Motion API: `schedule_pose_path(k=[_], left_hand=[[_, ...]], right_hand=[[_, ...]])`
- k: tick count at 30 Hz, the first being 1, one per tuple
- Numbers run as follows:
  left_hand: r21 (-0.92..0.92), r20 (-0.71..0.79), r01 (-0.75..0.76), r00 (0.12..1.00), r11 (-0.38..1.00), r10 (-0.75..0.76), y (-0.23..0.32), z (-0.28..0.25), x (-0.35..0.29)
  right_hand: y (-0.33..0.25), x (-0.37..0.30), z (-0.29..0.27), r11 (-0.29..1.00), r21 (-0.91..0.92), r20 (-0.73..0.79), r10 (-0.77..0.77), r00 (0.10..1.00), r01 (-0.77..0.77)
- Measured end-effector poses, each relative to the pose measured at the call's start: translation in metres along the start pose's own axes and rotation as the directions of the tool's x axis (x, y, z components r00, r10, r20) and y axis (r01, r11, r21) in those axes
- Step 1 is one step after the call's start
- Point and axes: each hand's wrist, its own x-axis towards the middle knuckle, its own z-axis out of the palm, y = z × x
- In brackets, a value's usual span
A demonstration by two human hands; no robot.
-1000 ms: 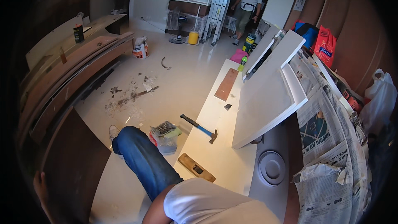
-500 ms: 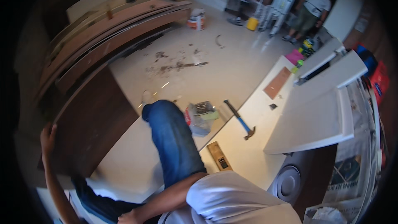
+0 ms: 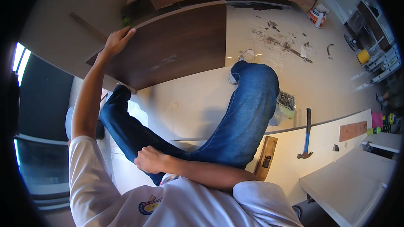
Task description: The person is assembling a piece of wooden furniture, likely a cabinet or drawer unit. They handle various wooden panels and components, aligning them and using a wooden block to tap parts into place. The task involves fitting pieces together and ensuring they are properly seated.
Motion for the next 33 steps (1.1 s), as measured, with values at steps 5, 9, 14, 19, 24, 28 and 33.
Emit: schedule_pose_path(k=[5,9,14,19,24,28,33], left_hand=[[0.008,0.16,0.044,0.986,0.999,-0.045,0.004,-0.006,0.009],[0.068,0.293,0.076,0.952,0.995,-0.092,0.008,-0.011,0.015],[0.02,0.347,0.044,0.937,0.999,-0.048,0.017,-0.026,0.019],[0.033,0.033,-0.006,0.999,0.999,0.005,0.01,0.002,0.013],[0.113,-0.198,-0.034,0.979,0.993,0.056,-0.005,0.01,-0.003],[0.07,-0.378,-0.144,0.912,0.987,0.16,0.008,0.023,0.005],[0.1,-0.427,-0.194,0.878,0.976,0.218,0.007,0.031,0.004]], right_hand=[[-0.011,-0.009,-0.001,1.0,0.01,-0.073,0.025,0.997,-0.024],[-0.022,-0.034,-0.067,0.993,0.113,0.137,0.009,0.991,-0.024],[-0.04,-0.061,-0.174,0.989,-0.139,-0.213,0.012,0.977,-0.042],[-0.044,-0.104,-0.255,0.942,-0.257,-0.273,0.143,0.951,-0.215],[0.014,-0.125,-0.379,0.797,-0.198,-0.608,0.356,0.709,-0.571],[0.136,-0.155,-0.434,0.735,0.162,-0.62,0.595,0.511,-0.658],[0.27,-0.133,-0.398,0.858,0.471,-0.73,0.51,0.455,-0.205]])
